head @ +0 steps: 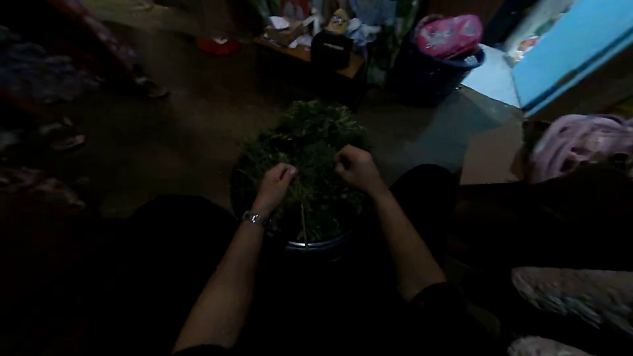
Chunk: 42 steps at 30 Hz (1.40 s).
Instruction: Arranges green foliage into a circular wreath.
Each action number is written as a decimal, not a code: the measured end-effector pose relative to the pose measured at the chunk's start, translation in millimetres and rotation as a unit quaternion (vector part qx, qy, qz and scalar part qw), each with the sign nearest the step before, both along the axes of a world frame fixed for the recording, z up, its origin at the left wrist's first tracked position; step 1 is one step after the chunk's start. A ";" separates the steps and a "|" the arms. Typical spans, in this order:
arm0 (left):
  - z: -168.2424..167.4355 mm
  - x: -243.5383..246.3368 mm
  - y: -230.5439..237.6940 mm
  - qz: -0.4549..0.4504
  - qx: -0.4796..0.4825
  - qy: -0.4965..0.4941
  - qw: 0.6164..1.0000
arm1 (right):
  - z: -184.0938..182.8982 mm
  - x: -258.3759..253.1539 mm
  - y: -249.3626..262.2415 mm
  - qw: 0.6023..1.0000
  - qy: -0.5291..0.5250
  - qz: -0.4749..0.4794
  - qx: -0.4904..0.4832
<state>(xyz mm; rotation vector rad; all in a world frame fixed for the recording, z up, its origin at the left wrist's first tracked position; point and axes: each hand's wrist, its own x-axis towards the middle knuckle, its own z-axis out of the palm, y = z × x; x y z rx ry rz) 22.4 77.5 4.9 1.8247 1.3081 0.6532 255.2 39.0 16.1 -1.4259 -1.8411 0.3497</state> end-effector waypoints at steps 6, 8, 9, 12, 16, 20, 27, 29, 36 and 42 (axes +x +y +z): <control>-1.0 -2.3 1.8 -0.059 0.017 -0.048 0.997 | -11.4 14.1 12.6 0.995 -0.017 0.010 0.103; -1.5 -0.6 1.3 -0.078 0.015 -0.053 0.995 | -17.5 7.9 15.8 0.992 -0.049 0.011 0.112; -2.1 -1.1 1.8 -0.091 0.015 -0.054 0.994 | -20.3 4.6 16.7 0.992 -0.063 0.021 0.111; -3.2 -3.4 3.7 -0.124 0.011 -0.061 0.990 | -24.4 -1.4 16.9 0.991 -0.091 0.068 0.068; -0.1 -5.4 2.3 -0.142 -0.002 -0.049 0.989 | -25.8 -7.2 15.3 0.992 -0.044 0.115 0.036; -0.1 -1.2 0.0 -0.157 0.031 -0.005 0.987 | -25.3 -14.6 10.5 0.992 -0.051 0.112 -0.005; -11.3 4.8 0.1 -0.137 0.119 0.029 0.983 | -21.9 -20.6 7.5 0.983 -0.071 0.164 -0.046; -12.0 1.8 4.6 -0.152 0.115 0.032 0.981 | -22.3 -18.0 8.6 0.982 -0.071 0.170 -0.049; -11.4 -3.4 9.3 -0.182 0.098 0.021 0.978 | -21.2 -21.7 4.0 0.988 0.000 0.147 -0.055; -4.0 -3.3 6.4 -0.167 0.071 -0.013 0.983 | -11.8 -13.6 1.9 0.992 0.044 0.091 -0.069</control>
